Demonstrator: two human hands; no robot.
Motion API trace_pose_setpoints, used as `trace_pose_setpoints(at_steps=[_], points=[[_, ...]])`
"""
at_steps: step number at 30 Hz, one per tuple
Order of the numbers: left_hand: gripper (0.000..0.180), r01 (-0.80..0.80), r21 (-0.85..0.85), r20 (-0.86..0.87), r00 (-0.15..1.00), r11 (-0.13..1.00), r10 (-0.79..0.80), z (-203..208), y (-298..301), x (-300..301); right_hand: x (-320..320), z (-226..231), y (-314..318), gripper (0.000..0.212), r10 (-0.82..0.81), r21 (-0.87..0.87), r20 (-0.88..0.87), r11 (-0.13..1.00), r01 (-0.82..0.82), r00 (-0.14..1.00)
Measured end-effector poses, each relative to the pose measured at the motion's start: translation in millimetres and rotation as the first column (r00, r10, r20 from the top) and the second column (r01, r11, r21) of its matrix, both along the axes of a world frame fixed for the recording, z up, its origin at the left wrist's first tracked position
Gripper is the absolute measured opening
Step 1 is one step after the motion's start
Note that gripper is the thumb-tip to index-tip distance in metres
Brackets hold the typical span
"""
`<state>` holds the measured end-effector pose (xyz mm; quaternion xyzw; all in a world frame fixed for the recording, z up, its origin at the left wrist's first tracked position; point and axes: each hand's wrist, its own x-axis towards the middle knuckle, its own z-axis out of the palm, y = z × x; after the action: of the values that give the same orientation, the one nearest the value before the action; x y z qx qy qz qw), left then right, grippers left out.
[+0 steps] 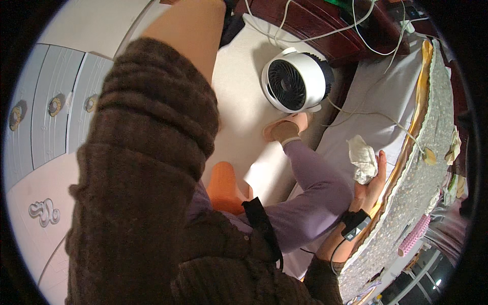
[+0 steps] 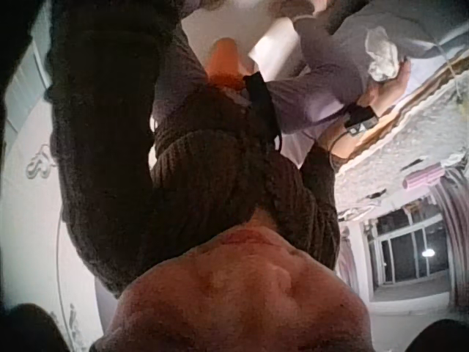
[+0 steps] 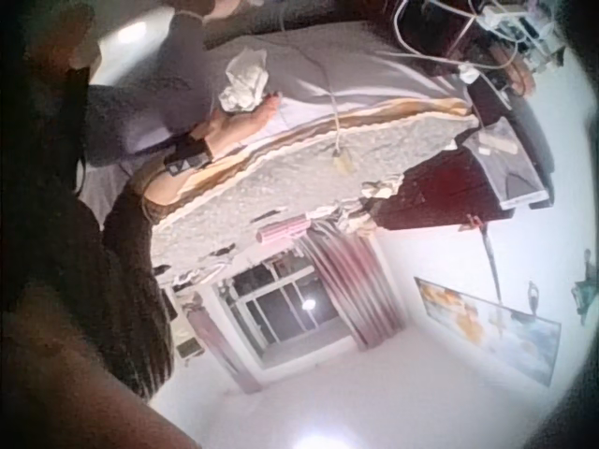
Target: The person wipes a small white and black fan with a cloth, then plugs it in and tests it by feeling the airflow. They unplug the fan, wipe it again, and place it on the floor.
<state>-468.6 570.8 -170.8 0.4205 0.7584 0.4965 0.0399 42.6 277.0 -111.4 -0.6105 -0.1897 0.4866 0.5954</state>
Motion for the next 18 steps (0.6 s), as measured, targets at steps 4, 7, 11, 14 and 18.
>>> trace_pose_setpoints(at_steps=[4,7,11,14,18], points=[[0.040,-0.241,0.145,0.273,0.942,0.960,0.195,-3.9,28.9,-10.5,-4.7,1.3,0.8,0.027,-0.037,-0.065,-0.031,0.997,0.035,0.999],[0.029,-0.259,0.210,0.430,0.891,0.943,0.149,-99.1,-3.2,10.4,-8.4,2.4,2.8,0.024,0.019,-0.111,0.107,0.994,-0.007,0.994],[0.020,-0.280,-0.152,0.891,0.377,0.948,0.254,-238.3,-120.2,63.0,-13.0,2.0,9.6,0.029,0.069,-0.181,0.257,0.983,-0.022,0.964],[0.029,-0.014,-0.454,0.746,0.540,0.891,0.389,-294.7,-191.1,89.4,-12.4,2.9,20.4,0.032,0.070,-0.261,0.232,0.965,-0.007,0.970],[0.036,0.362,-0.642,0.724,0.578,0.676,0.378,-306.7,-220.6,118.4,-13.5,5.4,35.8,0.035,0.017,-0.329,0.157,0.944,0.036,0.988]])
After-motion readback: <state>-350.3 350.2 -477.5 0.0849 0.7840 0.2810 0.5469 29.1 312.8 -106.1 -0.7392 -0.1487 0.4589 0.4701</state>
